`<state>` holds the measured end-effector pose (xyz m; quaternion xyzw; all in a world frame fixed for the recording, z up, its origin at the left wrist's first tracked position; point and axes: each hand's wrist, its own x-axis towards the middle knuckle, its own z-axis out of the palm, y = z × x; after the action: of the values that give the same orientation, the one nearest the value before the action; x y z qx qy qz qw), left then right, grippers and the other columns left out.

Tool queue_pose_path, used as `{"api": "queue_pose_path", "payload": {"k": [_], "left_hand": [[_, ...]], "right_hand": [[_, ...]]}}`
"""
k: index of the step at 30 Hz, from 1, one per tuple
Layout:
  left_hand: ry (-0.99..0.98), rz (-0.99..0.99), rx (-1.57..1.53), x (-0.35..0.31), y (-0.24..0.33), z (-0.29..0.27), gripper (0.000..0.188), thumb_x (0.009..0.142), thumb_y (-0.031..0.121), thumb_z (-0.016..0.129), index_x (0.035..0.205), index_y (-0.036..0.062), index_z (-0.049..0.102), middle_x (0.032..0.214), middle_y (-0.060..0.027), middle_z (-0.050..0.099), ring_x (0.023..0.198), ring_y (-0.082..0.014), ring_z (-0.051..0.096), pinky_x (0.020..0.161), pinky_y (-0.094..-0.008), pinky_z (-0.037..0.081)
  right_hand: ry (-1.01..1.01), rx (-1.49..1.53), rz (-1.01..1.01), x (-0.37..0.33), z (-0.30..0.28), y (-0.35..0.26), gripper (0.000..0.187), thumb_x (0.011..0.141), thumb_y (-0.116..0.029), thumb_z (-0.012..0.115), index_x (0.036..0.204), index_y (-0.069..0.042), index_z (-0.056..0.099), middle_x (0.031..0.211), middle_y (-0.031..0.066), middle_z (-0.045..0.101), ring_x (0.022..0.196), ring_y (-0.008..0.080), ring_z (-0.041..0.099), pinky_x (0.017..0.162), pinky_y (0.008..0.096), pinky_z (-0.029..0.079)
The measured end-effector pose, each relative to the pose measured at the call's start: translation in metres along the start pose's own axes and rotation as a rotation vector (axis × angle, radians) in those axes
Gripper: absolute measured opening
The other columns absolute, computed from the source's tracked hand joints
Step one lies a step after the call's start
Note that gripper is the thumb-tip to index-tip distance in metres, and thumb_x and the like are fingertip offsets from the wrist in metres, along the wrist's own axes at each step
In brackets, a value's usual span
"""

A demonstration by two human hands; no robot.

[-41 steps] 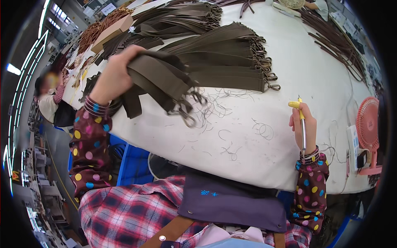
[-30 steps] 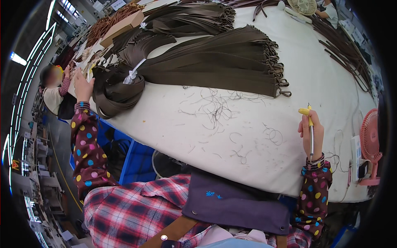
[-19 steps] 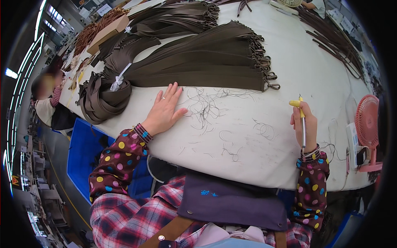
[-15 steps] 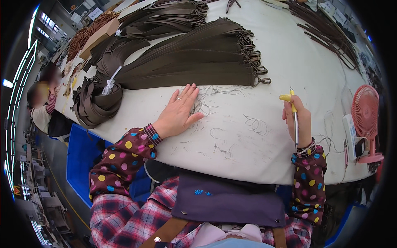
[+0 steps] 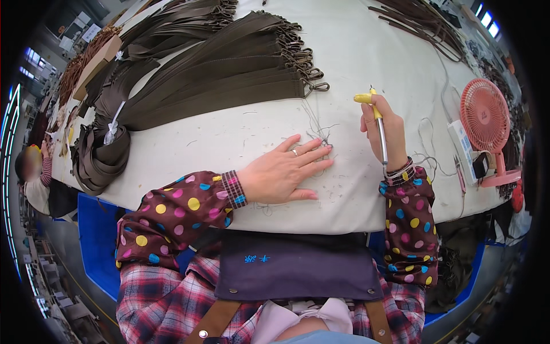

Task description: Assembling metal swivel clips onto fabric straps using a small hand tool.

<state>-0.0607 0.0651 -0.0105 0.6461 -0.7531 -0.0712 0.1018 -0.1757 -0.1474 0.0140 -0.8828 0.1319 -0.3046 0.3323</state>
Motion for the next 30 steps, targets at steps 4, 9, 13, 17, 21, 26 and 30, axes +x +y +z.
{"api": "queue_pose_path", "payload": {"k": [4,9,13,17,21,26,30], "left_hand": [[-0.125,-0.081,0.027,-0.075,0.011,-0.019,0.063,0.093,0.044,0.047,0.144,0.0105,0.032,0.152,-0.0092,0.028,0.141,-0.0243,0.023,0.114,-0.047,0.017],[-0.159,-0.386,-0.01,-0.205,0.041,-0.024,0.057,0.09,0.034,0.055,0.14,0.0128,0.039,0.147,-0.0077,0.037,0.138,-0.0247,0.03,0.113,-0.0474,0.018],[0.172,-0.578,0.099,-0.299,0.051,-0.019,0.025,0.084,0.013,0.058,0.108,0.0098,0.062,0.126,-0.0116,0.054,0.121,-0.0269,0.051,0.105,-0.0476,0.032],[0.51,-0.824,0.275,-0.288,0.025,-0.037,0.024,0.082,0.002,0.059,0.106,0.0069,0.06,0.118,-0.012,0.056,0.11,-0.0299,0.053,0.097,-0.0417,0.038],[0.63,-0.709,0.338,-0.209,-0.035,-0.066,0.024,0.084,0.007,0.061,0.108,0.0062,0.059,0.125,-0.0117,0.052,0.114,-0.0306,0.05,0.096,-0.0395,0.039],[0.685,-0.566,0.166,-0.131,-0.142,-0.088,0.037,0.084,0.018,0.066,0.118,0.0101,0.055,0.127,-0.012,0.05,0.116,-0.0314,0.049,0.095,-0.0403,0.04],[0.506,-0.468,0.195,-0.074,-0.188,-0.093,0.033,0.082,0.025,0.069,0.111,0.0118,0.06,0.111,-0.0054,0.057,0.107,-0.026,0.053,0.09,-0.0384,0.041]], "right_hand": [[-0.011,-0.006,0.026,-0.003,-0.004,-0.003,0.01,0.096,-0.015,0.053,0.102,-0.007,0.056,0.057,0.0032,0.052,0.05,0.0128,0.055,0.049,0.0252,0.042],[0.002,-0.026,0.041,-0.006,-0.005,-0.001,0.011,0.096,-0.015,0.053,0.103,-0.008,0.057,0.057,0.0028,0.051,0.05,0.0122,0.053,0.049,0.0249,0.041],[0.023,0.006,0.019,-0.001,-0.002,-0.006,0.01,0.096,-0.013,0.052,0.103,-0.007,0.056,0.057,0.0032,0.05,0.049,0.012,0.051,0.048,0.0249,0.041],[0.064,0.009,0.036,0.002,0.003,0.009,0.01,0.095,-0.014,0.053,0.102,-0.006,0.057,0.058,0.0033,0.051,0.05,0.0115,0.051,0.049,0.0245,0.041],[0.088,-0.022,0.046,-0.002,0.002,0.007,0.009,0.094,-0.013,0.054,0.1,-0.006,0.057,0.058,0.0039,0.053,0.051,0.0124,0.054,0.05,0.0249,0.042],[0.093,-0.002,0.02,-0.003,0.005,0.016,0.007,0.092,-0.01,0.056,0.097,-0.006,0.058,0.06,0.006,0.057,0.052,0.0154,0.058,0.05,0.0257,0.044],[0.053,-0.027,0.077,-0.001,0.004,0.015,0.006,0.091,-0.006,0.057,0.096,-0.005,0.058,0.06,0.0058,0.057,0.052,0.0152,0.058,0.051,0.0261,0.045]]}}
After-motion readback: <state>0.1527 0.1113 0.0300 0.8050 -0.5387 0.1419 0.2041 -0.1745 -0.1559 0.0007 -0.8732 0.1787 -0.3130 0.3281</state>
